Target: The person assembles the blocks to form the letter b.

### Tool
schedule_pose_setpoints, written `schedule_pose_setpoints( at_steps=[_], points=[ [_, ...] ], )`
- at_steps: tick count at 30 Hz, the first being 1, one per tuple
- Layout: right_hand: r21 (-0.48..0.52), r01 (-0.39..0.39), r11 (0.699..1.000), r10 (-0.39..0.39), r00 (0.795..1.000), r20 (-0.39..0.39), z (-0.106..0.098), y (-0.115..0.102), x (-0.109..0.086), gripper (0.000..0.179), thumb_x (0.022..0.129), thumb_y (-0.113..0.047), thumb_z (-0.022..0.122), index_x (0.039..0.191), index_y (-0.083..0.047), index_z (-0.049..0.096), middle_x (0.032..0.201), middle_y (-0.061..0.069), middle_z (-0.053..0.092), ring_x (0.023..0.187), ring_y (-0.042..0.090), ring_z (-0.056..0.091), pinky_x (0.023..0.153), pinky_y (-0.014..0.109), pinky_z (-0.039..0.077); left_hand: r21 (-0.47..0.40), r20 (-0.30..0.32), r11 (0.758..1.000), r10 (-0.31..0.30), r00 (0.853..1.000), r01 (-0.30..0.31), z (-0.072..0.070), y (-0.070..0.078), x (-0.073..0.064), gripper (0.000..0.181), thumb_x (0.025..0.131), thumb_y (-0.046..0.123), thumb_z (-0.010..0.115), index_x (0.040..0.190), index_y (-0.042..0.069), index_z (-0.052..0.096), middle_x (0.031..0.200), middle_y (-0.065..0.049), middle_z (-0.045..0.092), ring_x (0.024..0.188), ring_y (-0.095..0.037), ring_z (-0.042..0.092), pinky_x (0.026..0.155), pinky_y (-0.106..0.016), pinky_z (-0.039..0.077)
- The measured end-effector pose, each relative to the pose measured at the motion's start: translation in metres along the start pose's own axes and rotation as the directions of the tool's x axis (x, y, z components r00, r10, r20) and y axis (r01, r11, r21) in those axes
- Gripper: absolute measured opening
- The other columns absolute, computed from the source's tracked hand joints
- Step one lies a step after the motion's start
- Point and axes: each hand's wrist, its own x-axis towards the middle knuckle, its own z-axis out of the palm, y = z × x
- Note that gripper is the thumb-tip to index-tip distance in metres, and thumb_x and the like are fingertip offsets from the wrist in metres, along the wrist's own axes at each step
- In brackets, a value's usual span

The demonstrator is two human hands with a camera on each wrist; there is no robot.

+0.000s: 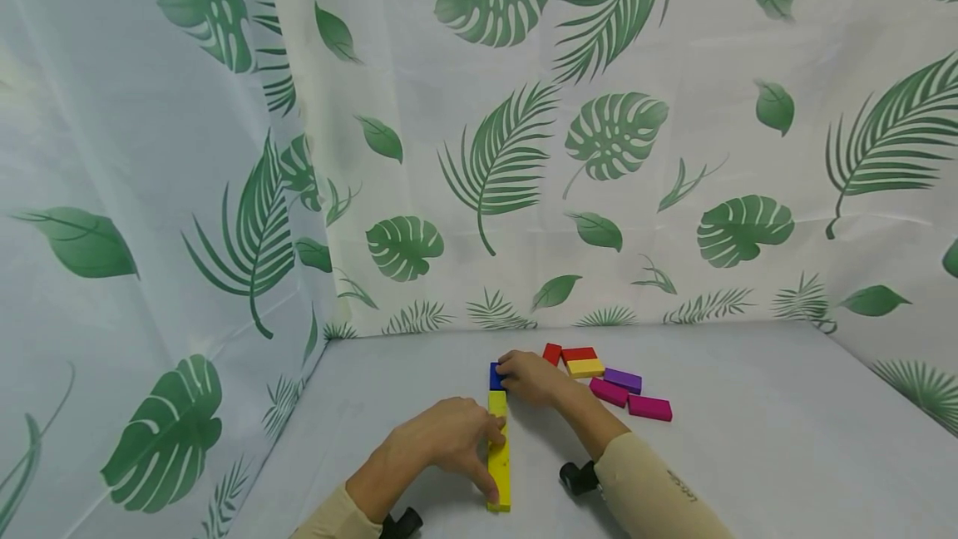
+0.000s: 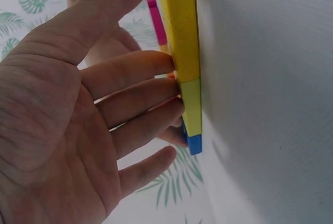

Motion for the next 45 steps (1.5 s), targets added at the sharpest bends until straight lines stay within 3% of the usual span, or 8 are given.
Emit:
schedule_pose_setpoints(
  at_steps=[10,29,45],
  points=[
    [0.003,0.004,1.000,-0.004,1.000,0.002,0.000,-0.002,-0.002,0.033,0.101,-0.008,0.065,0.134,-0.005,0.070,0.144,0.013,0.063,0.137,0.035,0.057,0.113,0.052,0.048,-0.031,0.010,0.999,-0.021,1.000,0.022,0.001,0.000,0.001,0.067,0.066,0.065,0.091,0.123,0.031,0.078,0.143,0.013,0.064,0.125,-0.008,0.064,0.094,-0.028,0.057],
    [0.053,0.006,0.999,-0.006,1.000,-0.003,0.001,-0.002,-0.007,0.034,0.100,-0.007,0.067,0.134,-0.007,0.071,0.146,0.012,0.062,0.139,0.036,0.055,0.113,0.052,0.048,-0.011,0.012,1.000,-0.011,1.000,0.011,0.000,0.001,0.000,0.065,0.068,0.065,0.090,0.122,0.031,0.078,0.144,0.011,0.064,0.124,-0.008,0.064,0.094,-0.028,0.057],
    [0.153,0.016,0.988,-0.009,0.999,-0.047,0.006,0.003,-0.013,0.037,0.101,-0.011,0.066,0.138,-0.007,0.068,0.148,0.012,0.060,0.140,0.037,0.054,0.114,0.054,0.046,-0.021,0.050,0.999,-0.045,0.998,0.046,0.001,0.002,0.003,0.063,0.068,0.065,0.089,0.121,0.033,0.079,0.143,0.013,0.064,0.124,-0.012,0.064,0.100,-0.036,0.056]
  ],
)
